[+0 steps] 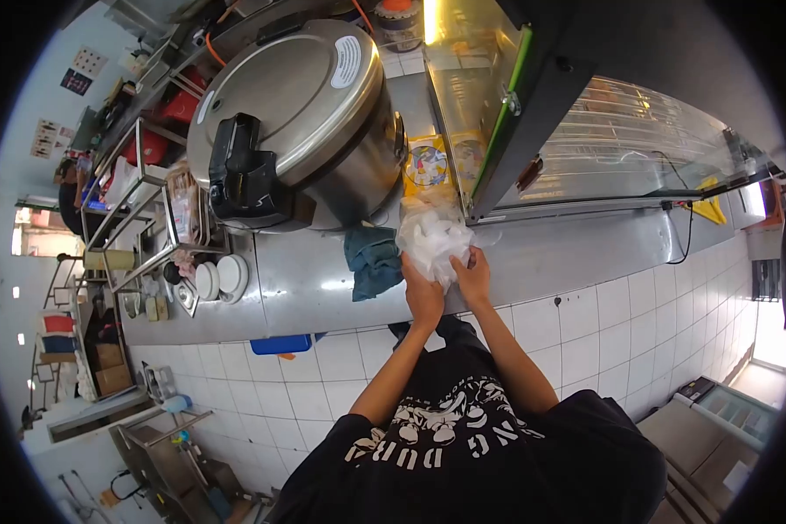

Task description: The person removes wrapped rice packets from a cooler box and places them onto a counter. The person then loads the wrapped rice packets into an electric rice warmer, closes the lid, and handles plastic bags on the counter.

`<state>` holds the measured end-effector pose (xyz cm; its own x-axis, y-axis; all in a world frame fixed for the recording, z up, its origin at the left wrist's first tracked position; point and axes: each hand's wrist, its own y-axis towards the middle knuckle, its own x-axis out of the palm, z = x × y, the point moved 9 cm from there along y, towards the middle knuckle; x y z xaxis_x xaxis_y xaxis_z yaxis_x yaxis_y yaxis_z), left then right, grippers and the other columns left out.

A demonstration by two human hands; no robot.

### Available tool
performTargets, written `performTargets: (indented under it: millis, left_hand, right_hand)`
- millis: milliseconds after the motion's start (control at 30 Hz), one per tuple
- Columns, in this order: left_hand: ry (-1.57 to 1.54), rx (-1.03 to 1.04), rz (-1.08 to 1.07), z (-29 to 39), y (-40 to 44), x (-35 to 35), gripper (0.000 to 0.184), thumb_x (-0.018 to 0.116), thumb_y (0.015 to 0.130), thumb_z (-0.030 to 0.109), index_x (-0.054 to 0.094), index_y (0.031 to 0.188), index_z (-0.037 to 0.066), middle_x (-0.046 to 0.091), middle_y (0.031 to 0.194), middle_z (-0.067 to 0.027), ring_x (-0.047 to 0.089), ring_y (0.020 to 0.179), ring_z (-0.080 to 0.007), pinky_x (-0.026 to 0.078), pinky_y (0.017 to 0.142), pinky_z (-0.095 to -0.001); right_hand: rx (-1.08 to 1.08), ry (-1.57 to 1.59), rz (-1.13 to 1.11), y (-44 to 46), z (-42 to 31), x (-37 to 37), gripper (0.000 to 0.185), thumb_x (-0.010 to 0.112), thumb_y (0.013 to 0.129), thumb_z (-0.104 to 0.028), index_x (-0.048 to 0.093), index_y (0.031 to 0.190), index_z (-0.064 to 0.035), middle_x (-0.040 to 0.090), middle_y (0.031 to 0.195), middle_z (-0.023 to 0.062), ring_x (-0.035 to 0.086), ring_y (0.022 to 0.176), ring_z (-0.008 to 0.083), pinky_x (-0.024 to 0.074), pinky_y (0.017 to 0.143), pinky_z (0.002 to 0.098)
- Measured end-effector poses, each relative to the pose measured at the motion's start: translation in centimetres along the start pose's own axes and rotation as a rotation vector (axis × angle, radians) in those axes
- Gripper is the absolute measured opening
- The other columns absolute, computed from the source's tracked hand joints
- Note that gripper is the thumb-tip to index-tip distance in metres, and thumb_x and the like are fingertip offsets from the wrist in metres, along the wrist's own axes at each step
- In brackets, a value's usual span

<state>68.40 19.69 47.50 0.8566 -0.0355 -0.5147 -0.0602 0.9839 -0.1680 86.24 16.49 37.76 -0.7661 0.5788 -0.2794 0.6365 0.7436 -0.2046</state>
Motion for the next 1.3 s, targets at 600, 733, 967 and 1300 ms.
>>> performTargets:
  millis: [600, 733, 967, 1300]
  left_hand:
    - [0.428, 0.416, 0.216, 2.3, 2.1, -3.8, 0.073, 0.064, 0.076, -0.005, 0.046, 0.146, 0.005, 0.049, 0.116, -0.0167, 0.054, 0.105, -0.0360, 0.050, 0.086, -0.0432]
    - [0.468, 0.457, 0.212, 2.3, 2.4, -3.9, 0.063, 0.063, 0.076, -0.005, 0.055, 0.138, 0.004, 0.050, 0.113, -0.0144, 0.056, 0.100, -0.0347, 0.051, 0.083, -0.0419]
    - [-0.209, -0.062, -0.103, -2.2, 4.1, -3.4, 0.037, 0.061, 0.097, 0.025, 0.065, 0.120, -0.003, 0.064, 0.104, -0.0174, 0.064, 0.098, -0.0271, 0.050, 0.084, -0.0365]
    - [0.078, 0.042, -0.178, -0.5, 7.2, -2.2, 0.027, 0.067, 0.088, 0.020, 0.069, 0.102, -0.003, 0.068, 0.101, -0.0250, 0.064, 0.101, -0.0444, 0.049, 0.089, -0.0445]
  right_hand:
    - [-0.196, -0.485, -0.108, 0.4, -7.4, 0.4, 0.026, 0.070, 0.083, -0.007, 0.060, 0.106, -0.0002, 0.062, 0.093, 0.0173, 0.063, 0.086, 0.0347, 0.0507, 0.077, 0.0441]
    - [-0.368, -0.425, -0.146, -1.6, -10.3, 1.1, 0.017, 0.064, 0.084, -0.003, 0.062, 0.101, 0.0014, 0.062, 0.094, 0.0195, 0.062, 0.094, 0.0382, 0.0498, 0.081, 0.0453]
    - [-0.552, -0.178, -0.372, -5.6, -13.6, 6.1, 0.018, 0.060, 0.086, -0.002, 0.063, 0.103, 0.0030, 0.061, 0.104, 0.0227, 0.059, 0.100, 0.0393, 0.0490, 0.084, 0.0449]
    - [-0.242, -0.018, -0.269, -3.1, -9.8, 1.1, 0.025, 0.065, 0.087, -0.005, 0.064, 0.110, 0.0027, 0.066, 0.102, 0.0168, 0.069, 0.086, 0.0253, 0.0567, 0.072, 0.0357]
